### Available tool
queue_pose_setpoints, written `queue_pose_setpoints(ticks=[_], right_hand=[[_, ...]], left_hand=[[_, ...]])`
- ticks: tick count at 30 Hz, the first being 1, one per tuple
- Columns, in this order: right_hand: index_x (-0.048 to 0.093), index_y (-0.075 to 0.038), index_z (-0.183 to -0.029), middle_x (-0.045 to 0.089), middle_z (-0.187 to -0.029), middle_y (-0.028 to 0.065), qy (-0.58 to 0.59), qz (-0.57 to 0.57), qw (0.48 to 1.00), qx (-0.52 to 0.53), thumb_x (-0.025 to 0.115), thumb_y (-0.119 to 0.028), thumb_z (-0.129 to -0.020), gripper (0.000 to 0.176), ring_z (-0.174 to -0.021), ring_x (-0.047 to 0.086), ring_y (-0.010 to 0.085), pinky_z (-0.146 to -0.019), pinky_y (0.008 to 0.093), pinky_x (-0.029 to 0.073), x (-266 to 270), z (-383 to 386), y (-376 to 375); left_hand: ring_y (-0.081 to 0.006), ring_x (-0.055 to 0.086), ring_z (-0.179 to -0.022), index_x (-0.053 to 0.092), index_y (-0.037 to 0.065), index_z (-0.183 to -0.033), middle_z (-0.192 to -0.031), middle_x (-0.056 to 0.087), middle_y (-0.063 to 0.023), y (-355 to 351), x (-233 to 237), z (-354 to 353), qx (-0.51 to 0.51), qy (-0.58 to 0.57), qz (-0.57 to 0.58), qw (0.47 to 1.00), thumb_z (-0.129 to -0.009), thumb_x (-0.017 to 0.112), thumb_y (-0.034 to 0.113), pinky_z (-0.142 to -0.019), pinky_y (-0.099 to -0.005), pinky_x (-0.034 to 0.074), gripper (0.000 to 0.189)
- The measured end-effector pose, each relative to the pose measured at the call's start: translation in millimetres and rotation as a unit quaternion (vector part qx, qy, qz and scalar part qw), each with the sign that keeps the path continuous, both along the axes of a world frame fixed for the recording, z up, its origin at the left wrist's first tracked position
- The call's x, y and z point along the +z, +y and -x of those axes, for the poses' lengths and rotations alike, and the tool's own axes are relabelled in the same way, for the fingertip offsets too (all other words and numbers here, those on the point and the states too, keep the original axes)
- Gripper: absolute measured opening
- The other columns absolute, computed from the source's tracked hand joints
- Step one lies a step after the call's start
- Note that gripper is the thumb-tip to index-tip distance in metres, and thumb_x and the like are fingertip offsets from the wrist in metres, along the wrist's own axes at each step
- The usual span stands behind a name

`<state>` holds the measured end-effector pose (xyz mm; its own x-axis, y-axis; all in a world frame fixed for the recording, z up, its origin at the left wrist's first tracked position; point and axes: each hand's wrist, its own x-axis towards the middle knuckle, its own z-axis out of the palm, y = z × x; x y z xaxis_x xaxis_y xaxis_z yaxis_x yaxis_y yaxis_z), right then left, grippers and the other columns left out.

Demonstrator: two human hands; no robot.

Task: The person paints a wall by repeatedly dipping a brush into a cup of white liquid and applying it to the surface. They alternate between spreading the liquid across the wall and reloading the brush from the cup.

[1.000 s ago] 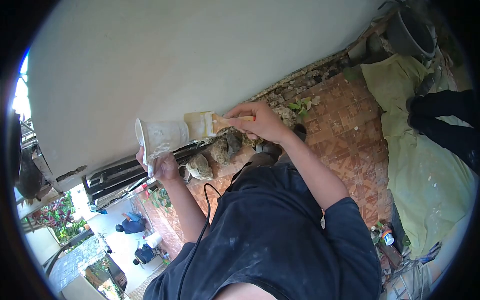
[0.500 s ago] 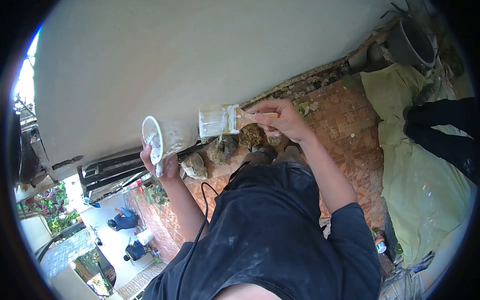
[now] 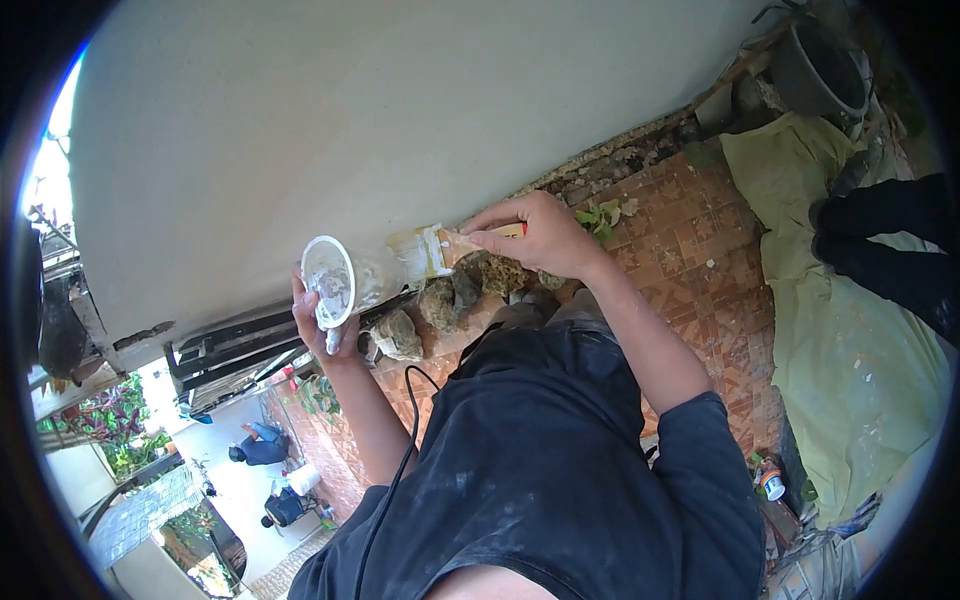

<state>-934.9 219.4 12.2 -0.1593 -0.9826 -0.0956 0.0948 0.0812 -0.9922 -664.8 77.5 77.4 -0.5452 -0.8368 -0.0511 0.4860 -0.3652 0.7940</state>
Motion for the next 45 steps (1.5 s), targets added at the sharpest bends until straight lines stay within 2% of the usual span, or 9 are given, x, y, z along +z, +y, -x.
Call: queue_pose_setpoints(ticks=[9, 17, 24, 29, 33, 35, 36, 38, 45], right_hand=[[0.072, 0.001, -0.103, 0.056, -0.063, -0.0015, -0.15, -0.045, 0.987, 0.042, 0.071, -0.016, -0.089, 0.022, -0.044, 0.04, 0.0016, -0.038, 0.0207, 0.027, -9, 13, 9], [0.071, 0.003, -0.104, 0.053, -0.06, -0.0012, -0.244, 0.003, 0.969, 0.041, 0.071, -0.016, -0.089, 0.024, -0.044, 0.039, 0.0027, -0.037, 0.0203, 0.027, -11, 12, 12], [0.07, 0.002, -0.107, 0.052, -0.06, -0.0008, -0.321, 0.022, 0.946, 0.033, 0.069, -0.015, -0.09, 0.024, -0.044, 0.04, 0.003, -0.037, 0.02, 0.028, -17, 13, 20], [0.071, -0.003, -0.11, 0.056, -0.066, 0.0003, -0.258, 0.038, 0.963, -0.062, 0.066, -0.01, -0.092, 0.02, -0.046, 0.041, 0.0025, -0.039, 0.0193, 0.032, -15, 20, 24], [0.07, -0.002, -0.111, 0.061, -0.073, 0.0024, -0.173, 0.018, 0.983, -0.064, 0.065, -0.008, -0.092, 0.021, -0.056, 0.05, 0.005, -0.047, 0.0201, 0.039, 2, 23, 23], [0.07, -0.005, -0.113, 0.066, -0.081, 0.0033, -0.007, 0.152, 0.985, -0.08, 0.067, -0.009, -0.09, 0.024, -0.067, 0.055, 0.0077, -0.06, 0.0232, 0.046, 4, 15, 15], [0.07, -0.005, -0.113, 0.066, -0.081, 0.0033, -0.007, 0.152, 0.985, -0.081, 0.067, -0.009, -0.09, 0.024, -0.067, 0.055, 0.0077, -0.06, 0.0232, 0.046, 7, 13, 15], [0.071, -0.007, -0.114, 0.069, -0.085, 0.0036, 0.029, 0.15, 0.988, -0.026, 0.069, -0.011, -0.089, 0.025, -0.076, 0.058, 0.0101, -0.071, 0.0268, 0.047, 13, 11, 16], [0.071, -0.007, -0.113, 0.069, -0.084, 0.0042, 0.04, 0.125, 0.991, 0.038, 0.069, -0.012, -0.089, 0.025, -0.075, 0.058, 0.0112, -0.071, 0.0289, 0.048, 9, 14, 32]], left_hand=[[-0.02, 0.062, -0.087, 0.045, 0.008, -0.094, -0.094, 0.058, -0.011, -4, -4, -3, -0.044, -0.14, 0.056, 0.988, -0.073, 0.068, 0.016, -0.077, -0.0334, 0.057, 0.032], [-0.0187, 0.061, -0.083, 0.045, 0.008, -0.092, -0.091, 0.056, -0.0088, 1, -1, 9, -0.035, -0.142, 0.058, 0.988, -0.074, 0.066, 0.017, -0.071, -0.0304, 0.056, 0.029], [-0.0189, 0.062, -0.089, 0.047, 0.006, -0.1, -0.096, 0.057, -0.01, -1, -7, 10, -0.031, -0.089, 0.059, 0.994, -0.075, 0.065, 0.016, -0.074, -0.0306, 0.058, 0.033], [-0.0227, 0.063, -0.095, 0.048, 0.004, -0.108, -0.103, 0.058, -0.0119, -4, -13, 12, -0.021, -0.023, 0.029, 0.999, -0.075, 0.064, 0.015, -0.082, -0.0344, 0.058, 0.038], [-0.0255, 0.063, -0.098, 0.049, 0.007, -0.1, -0.101, 0.059, -0.0113, 0, -6, 19, 0.011, -0.019, -0.023, 1.0, -0.074, 0.065, 0.012, -0.085, -0.0392, 0.058, 0.031], [-0.0254, 0.063, -0.098, 0.048, 0.007, -0.1, -0.102, 0.059, -0.0121, 0, -4, 22, 0.005, -0.013, -0.018, 1.0, -0.075, 0.063, 0.01, -0.085, -0.0393, 0.059, 0.029], [-0.0254, 0.063, -0.098, 0.048, 0.007, -0.1, -0.102, 0.059, -0.0121, -2, -5, 21, 0.004, -0.012, -0.017, 1.0, -0.075, 0.063, 0.01, -0.085, -0.0393, 0.059, 0.029], [-0.0254, 0.063, -0.097, 0.047, 0.006, -0.1, -0.102, 0.058, -0.0131, -6, -8, 19, -0.033, 0.03, -0.03, 0.999, -0.077, 0.062, 0.009, -0.084, -0.0397, 0.059, 0.028], [-0.0249, 0.063, -0.096, 0.046, 0.006, -0.102, -0.104, 0.057, -0.0145, -7, -12, 10, 0.013, 0.008, -0.011, 1.0, -0.079, 0.061, 0.008, -0.083, -0.0401, 0.059, 0.028]])
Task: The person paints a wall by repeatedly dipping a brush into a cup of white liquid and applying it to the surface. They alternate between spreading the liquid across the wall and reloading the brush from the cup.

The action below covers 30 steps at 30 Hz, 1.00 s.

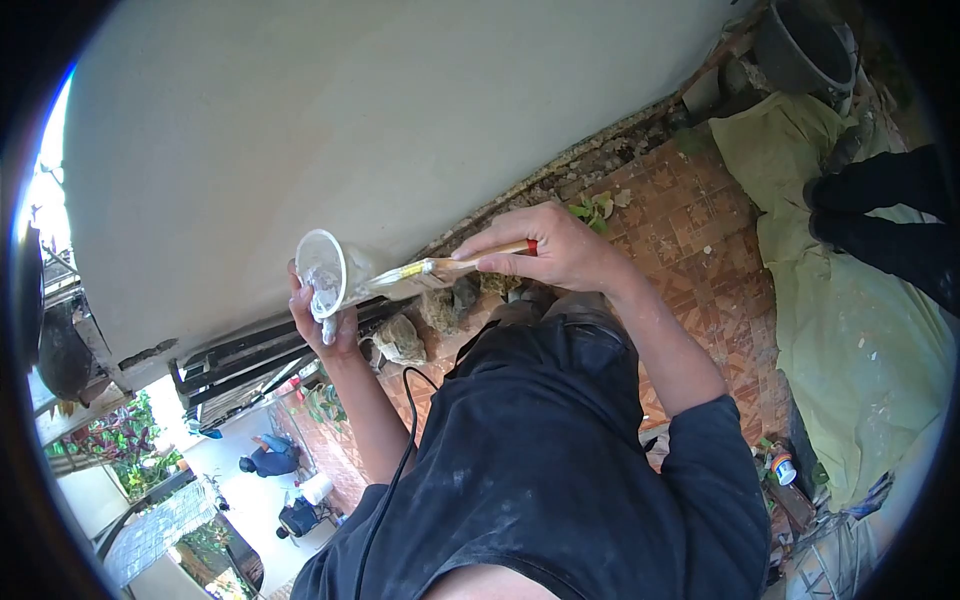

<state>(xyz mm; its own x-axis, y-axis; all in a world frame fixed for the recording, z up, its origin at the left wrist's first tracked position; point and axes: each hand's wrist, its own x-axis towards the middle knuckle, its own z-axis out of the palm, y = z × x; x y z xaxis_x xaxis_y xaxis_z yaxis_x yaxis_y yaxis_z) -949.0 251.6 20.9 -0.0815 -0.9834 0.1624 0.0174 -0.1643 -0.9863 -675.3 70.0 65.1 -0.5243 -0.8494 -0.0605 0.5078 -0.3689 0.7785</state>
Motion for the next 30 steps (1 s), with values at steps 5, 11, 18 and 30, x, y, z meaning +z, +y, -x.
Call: queue_pose_setpoints(ticks=[5, 11, 18, 30], right_hand=[[0.071, -0.007, -0.114, 0.066, -0.078, 0.002, -0.188, -0.122, 0.975, 0.003, 0.068, -0.017, -0.092, 0.025, -0.06, 0.054, 0.0058, -0.053, 0.0238, 0.045, -14, 4, 13], [0.069, -0.002, -0.116, 0.053, -0.065, -0.0017, -0.253, -0.128, 0.957, -0.067, 0.063, -0.014, -0.095, 0.025, -0.053, 0.043, 0.0037, -0.045, 0.021, 0.035, -54, -3, -1], [0.068, -0.001, -0.116, 0.051, -0.066, -0.0023, -0.318, -0.12, 0.94, 0.007, 0.064, -0.019, -0.096, 0.027, -0.054, 0.041, 0.0038, -0.045, 0.0207, 0.034, -43, -36, -16], [0.064, 0.005, -0.116, 0.054, -0.075, 0.0009, -0.478, -0.096, 0.873, -0.026, 0.063, -0.018, -0.096, 0.03, -0.061, 0.045, 0.0055, -0.044, 0.0187, 0.035, -68, -28, 19]], left_hand=[[-0.0281, 0.062, -0.102, 0.048, 0.004, -0.112, -0.11, 0.058, -0.0168, -2, -6, -16, -0.085, 0.149, -0.105, 0.98, -0.08, 0.058, 0.01, -0.089, -0.051, 0.056, 0.033], [-0.0308, 0.066, -0.099, 0.046, -0.004, -0.131, -0.12, 0.059, -0.0225, 11, 5, -14, -0.04, 0.16, -0.085, 0.983, -0.087, 0.055, 0.021, -0.089, -0.05, 0.055, 0.051], [-0.0235, 0.066, -0.092, 0.045, -0.007, -0.129, -0.116, 0.06, -0.0231, 15, 2, -8, -0.015, 0.153, -0.067, 0.986, -0.089, 0.052, 0.021, -0.078, -0.042, 0.059, 0.049], [-0.0213, 0.068, -0.084, 0.044, 0.001, -0.133, -0.111, 0.061, -0.0198, 29, 14, 3, 0.069, 0.056, -0.036, 0.995, -0.086, 0.055, 0.014, -0.064, -0.032, 0.06, 0.05]])
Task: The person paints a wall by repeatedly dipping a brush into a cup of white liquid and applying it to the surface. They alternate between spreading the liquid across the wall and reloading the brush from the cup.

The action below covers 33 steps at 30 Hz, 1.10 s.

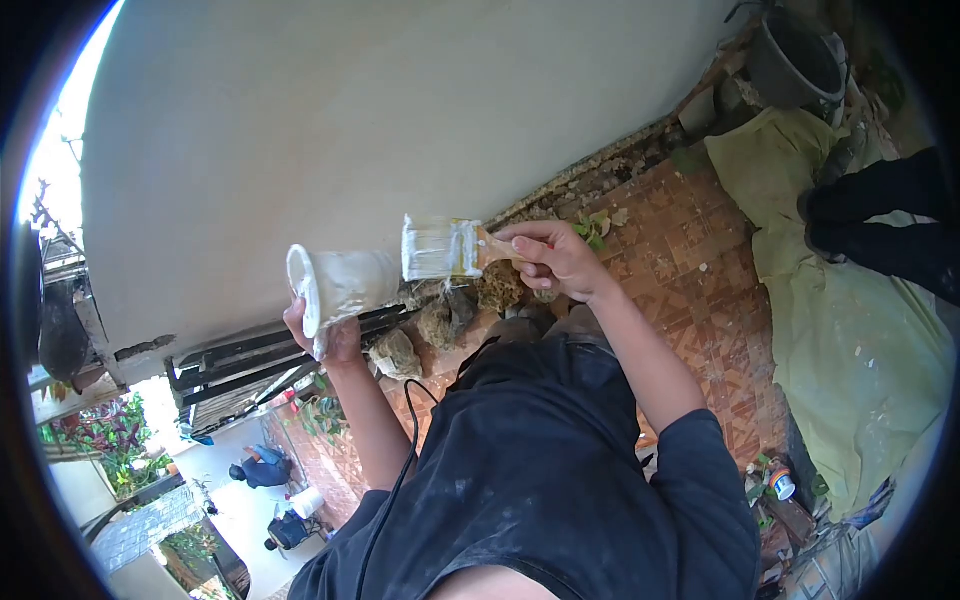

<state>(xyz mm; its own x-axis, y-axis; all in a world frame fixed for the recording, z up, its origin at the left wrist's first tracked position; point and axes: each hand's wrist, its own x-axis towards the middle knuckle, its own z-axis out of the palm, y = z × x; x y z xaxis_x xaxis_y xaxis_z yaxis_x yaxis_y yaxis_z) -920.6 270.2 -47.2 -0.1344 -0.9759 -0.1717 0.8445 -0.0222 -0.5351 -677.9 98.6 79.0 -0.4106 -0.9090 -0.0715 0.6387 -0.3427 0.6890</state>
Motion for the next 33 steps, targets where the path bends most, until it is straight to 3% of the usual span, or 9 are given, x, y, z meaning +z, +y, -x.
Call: queue_pose_setpoints(ticks=[1, 2, 5, 8, 9, 15, 24, 29, 33], right_hand=[[0.063, 0.002, -0.117, 0.053, -0.074, 0.0009, -0.01, 0.011, 1.0, 0.001, 0.063, -0.019, -0.096, 0.029, -0.061, 0.046, 0.0058, -0.045, 0.0193, 0.036, -1, 4, 3], [0.063, 0.002, -0.117, 0.053, -0.074, 0.0009, -0.001, 0.014, 1.0, 0.0, 0.063, -0.019, -0.096, 0.029, -0.061, 0.046, 0.0058, -0.045, 0.0193, 0.036, 0, 4, 4], [0.056, -0.007, -0.126, 0.051, -0.076, 0.0009, -0.029, 0.049, 0.997, -0.057, 0.059, -0.022, -0.098, 0.032, -0.061, 0.042, 0.0063, -0.051, 0.0214, 0.038, -4, 16, 7], [0.048, -0.011, -0.133, 0.049, -0.078, 0.0014, -0.038, 0.052, 0.985, -0.16, 0.053, -0.022, -0.101, 0.034, -0.063, 0.038, 0.0075, -0.055, 0.0226, 0.039, 17, 29, 3], [0.042, -0.015, -0.136, 0.042, -0.077, 0.0003, -0.012, 0.04, 0.983, -0.178, 0.048, -0.022, -0.103, 0.034, -0.064, 0.035, 0.0086, -0.057, 0.0238, 0.039, 25, 36, 0], [0.042, -0.017, -0.137, 0.033, -0.075, -0.0026, 0.071, -0.035, 0.953, -0.294, 0.044, -0.022, -0.105, 0.033, -0.064, 0.034, 0.008, -0.056, 0.0238, 0.035, 38, 85, -32], [0.037, -0.009, -0.147, 0.027, -0.068, -0.0044, 0.234, -0.098, 0.913, -0.32, 0.047, -0.025, -0.105, 0.046, -0.054, 0.029, 0.007, -0.049, 0.0257, 0.033, 48, 142, -82], [0.04, -0.008, -0.145, 0.028, -0.064, -0.0055, 0.284, -0.093, 0.894, -0.335, 0.047, -0.024, -0.104, 0.045, -0.051, 0.028, 0.0066, -0.047, 0.0247, 0.033, 55, 151, -112], [0.041, -0.009, -0.144, 0.036, -0.057, -0.0042, 0.326, -0.142, 0.869, -0.345, 0.044, -0.018, -0.104, 0.042, -0.045, 0.037, 0.0063, -0.043, 0.0241, 0.041, 55, 125, -149]], left_hand=[[-0.0275, 0.061, -0.105, 0.05, 0.005, -0.119, -0.109, 0.059, -0.0149, -8, -5, -9, -0.054, 0.013, 0.001, 0.998, -0.078, 0.06, 0.01, -0.093, -0.0438, 0.054, 0.042], [-0.0275, 0.061, -0.105, 0.05, 0.005, -0.119, -0.109, 0.059, -0.0149, -11, -8, -13, -0.055, 0.021, 0.005, 0.998, -0.078, 0.06, 0.01, -0.093, -0.0438, 0.054, 0.042], [-0.0169, 0.059, -0.089, 0.045, 0.008, -0.094, -0.093, 0.057, -0.0079, -9, -8, -8, -0.059, -0.125, 0.083, 0.987, -0.079, 0.064, 0.011, -0.078, -0.0324, 0.053, 0.024], [-0.0161, 0.06, -0.087, 0.046, 0.008, -0.096, -0.092, 0.057, -0.0071, -11, -14, -17, -0.05, -0.161, 0.075, 0.983, -0.079, 0.064, 0.01, -0.076, -0.03, 0.054, 0.025], [-0.0143, 0.062, -0.073, 0.045, 0.008, -0.098, -0.089, 0.058, -0.007, -8, -13, -12, -0.031, -0.16, 0.075, 0.984, -0.081, 0.062, 0.007, -0.06, -0.0256, 0.055, 0.024], [-0.0108, 0.057, -0.05, 0.042, 0.007, -0.103, -0.081, 0.059, -0.0063, -7, -14, -11, -0.03, -0.183, 0.056, 0.981, -0.089, 0.055, 0.004, -0.033, -0.0209, 0.045, 0.019], [-0.008, 0.06, -0.062, 0.043, 0.007, -0.104, -0.082, 0.059, -0.0043, -4, -16, -23, -0.018, -0.228, 0.066, 0.971, -0.091, 0.053, 0.002, -0.046, -0.0196, 0.049, 0.017], [-0.0091, 0.059, -0.06, 0.042, 0.007, -0.1, -0.084, 0.057, -0.0054, 0, -23, -33, -0.005, -0.232, 0.051, 0.971, -0.088, 0.053, 0.003, -0.043, -0.0204, 0.048, 0.017], [-0.0096, 0.058, -0.056, 0.042, 0.008, -0.101, -0.084, 0.058, -0.0055, 4, -24, -34, -0.017, -0.229, 0.041, 0.972, -0.088, 0.053, 0.003, -0.04, -0.0204, 0.048, 0.017]])
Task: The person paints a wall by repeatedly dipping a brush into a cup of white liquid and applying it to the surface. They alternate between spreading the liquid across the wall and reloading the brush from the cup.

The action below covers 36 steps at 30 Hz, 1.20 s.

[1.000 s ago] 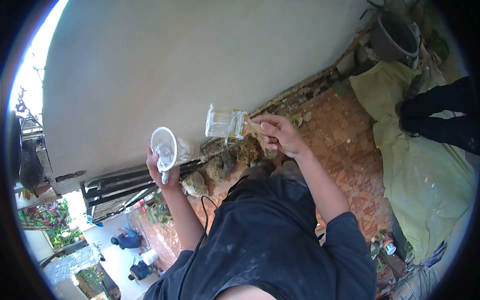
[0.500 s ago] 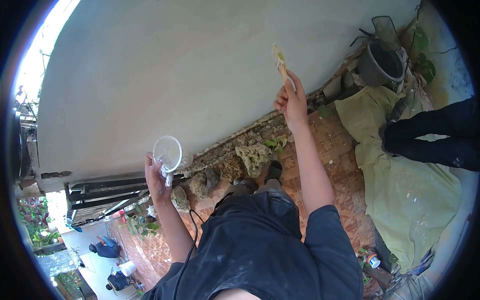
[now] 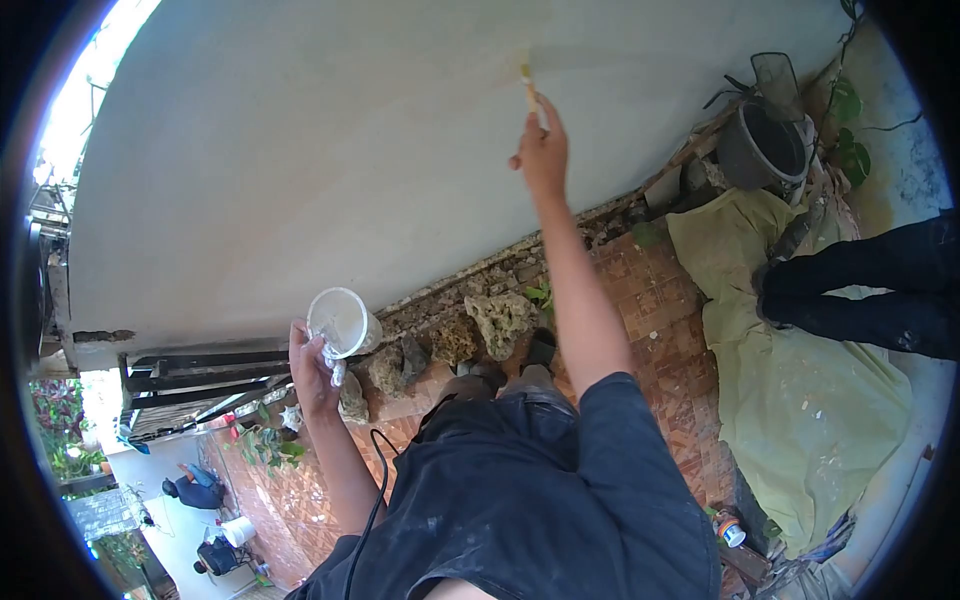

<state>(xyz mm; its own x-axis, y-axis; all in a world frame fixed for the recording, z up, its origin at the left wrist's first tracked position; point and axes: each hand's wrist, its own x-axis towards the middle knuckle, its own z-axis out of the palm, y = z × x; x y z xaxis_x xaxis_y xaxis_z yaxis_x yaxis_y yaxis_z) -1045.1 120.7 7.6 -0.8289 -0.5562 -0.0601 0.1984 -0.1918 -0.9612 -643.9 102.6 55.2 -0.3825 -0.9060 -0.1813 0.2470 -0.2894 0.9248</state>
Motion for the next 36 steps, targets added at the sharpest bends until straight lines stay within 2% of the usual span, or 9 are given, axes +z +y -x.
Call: queue_pose_setpoints(ticks=[6, 8, 12, 14, 17, 27, 29, 32, 36], right_hand=[[0.043, -0.011, -0.142, 0.046, -0.057, -0.0027, 0.05, 0.005, 0.997, 0.064, 0.046, -0.017, -0.101, 0.042, -0.04, 0.047, 0.0079, -0.041, 0.027, 0.045, 1, -92, -35], [0.043, -0.011, -0.142, 0.043, -0.057, -0.0037, 0.041, -0.004, 0.977, 0.209, 0.045, -0.016, -0.102, 0.041, -0.04, 0.044, 0.0077, -0.04, 0.0268, 0.045, 7, -107, -21], [0.043, -0.012, -0.143, 0.038, -0.057, -0.0047, 0.002, -0.002, 0.982, 0.19, 0.043, -0.016, -0.102, 0.041, -0.041, 0.041, 0.0073, -0.04, 0.0264, 0.042, 1, -79, 12], [0.042, -0.01, -0.144, 0.033, -0.057, -0.0048, -0.06, -0.014, 0.996, 0.07, 0.041, -0.017, -0.103, 0.042, -0.043, 0.035, 0.0068, -0.04, 0.0255, 0.038, 0, -52, 22], [0.041, -0.008, -0.144, 0.031, -0.058, -0.0047, -0.111, 0.028, 0.993, 0.001, 0.042, -0.018, -0.103, 0.042, -0.046, 0.03, 0.0062, -0.041, 0.0254, 0.034, -3, -15, 30], [0.045, -0.006, -0.142, 0.03, -0.059, -0.0049, -0.098, 0.036, 0.994, 0.026, 0.043, -0.018, -0.103, 0.041, -0.046, 0.028, 0.0061, -0.042, 0.0266, 0.032, -8, -12, 14], [0.044, -0.008, -0.144, 0.029, -0.061, -0.0051, -0.056, 0.004, 0.994, 0.092, 0.044, -0.017, -0.103, 0.042, -0.047, 0.027, 0.0058, -0.042, 0.0251, 0.031, 2, -32, 8], [0.045, -0.008, -0.143, 0.031, -0.061, -0.0047, -0.064, 0.03, 0.985, 0.159, 0.044, -0.017, -0.104, 0.041, -0.047, 0.028, 0.0056, -0.041, 0.0235, 0.032, 10, -52, 8], [0.045, -0.008, -0.144, 0.03, -0.06, -0.005, -0.05, 0.017, 0.985, 0.166, 0.044, -0.016, -0.103, 0.041, -0.047, 0.027, 0.0058, -0.041, 0.0234, 0.031, 13, -49, 23]], left_hand=[[-0.0076, 0.06, -0.064, 0.044, 0.008, -0.103, -0.084, 0.059, -0.0034, 6, -6, 14, 0.0, 0.001, -0.017, 1.0, -0.09, 0.053, 0.0, -0.048, -0.0197, 0.049, 0.018], [-0.0077, 0.059, -0.064, 0.044, 0.008, -0.103, -0.084, 0.059, -0.003, 7, -6, 20, -0.004, -0.004, -0.019, 1.0, -0.09, 0.053, 0.0, -0.05, -0.0202, 0.05, 0.018], [-0.0078, 0.059, -0.066, 0.045, 0.008, -0.102, -0.082, 0.058, -0.0019, 6, -7, 22, -0.015, 0.002, -0.008, 1.0, -0.089, 0.054, -0.001, -0.057, -0.021, 0.05, 0.018], [-0.0078, 0.059, -0.067, 0.045, 0.008, -0.102, -0.082, 0.058, -0.002, 6, -10, 22, -0.014, 0.01, -0.008, 1.0, -0.089, 0.055, 0.0, -0.057, -0.0208, 0.05, 0.018], [-0.0078, 0.059, -0.067, 0.045, 0.008, -0.102, -0.083, 0.058, -0.0022, 8, -12, 15, -0.026, 0.015, -0.014, 0.999, -0.089, 0.056, 0.001, -0.057, -0.0205, 0.049, 0.018], [-0.0084, 0.06, -0.069, 0.044, 0.007, -0.102, -0.086, 0.059, -0.004, 12, -11, -6, 0.024, -0.002, -0.006, 1.0, -0.089, 0.053, 0.0, -0.057, -0.0205, 0.051, 0.018], [-0.0086, 0.061, -0.07, 0.044, 0.007, -0.102, -0.086, 0.059, -0.0041, 13, -11, -8, 0.02, -0.003, -0.008, 1.0, -0.089, 0.053, 0.0, -0.058, -0.0208, 0.052, 0.018], [-0.0088, 0.061, -0.071, 0.044, 0.007, -0.102, -0.087, 0.059, -0.0042, 15, -9, -2, 0.019, 0.0, -0.013, 1.0, -0.089, 0.053, 0.0, -0.059, -0.0211, 0.052, 0.018], [-0.009, 0.061, -0.073, 0.044, 0.007, -0.102, -0.088, 0.058, -0.0041, 13, -10, -1, 0.005, 0.007, -0.008, 1.0, -0.089, 0.054, 0.0, -0.061, -0.0218, 0.053, 0.018]])
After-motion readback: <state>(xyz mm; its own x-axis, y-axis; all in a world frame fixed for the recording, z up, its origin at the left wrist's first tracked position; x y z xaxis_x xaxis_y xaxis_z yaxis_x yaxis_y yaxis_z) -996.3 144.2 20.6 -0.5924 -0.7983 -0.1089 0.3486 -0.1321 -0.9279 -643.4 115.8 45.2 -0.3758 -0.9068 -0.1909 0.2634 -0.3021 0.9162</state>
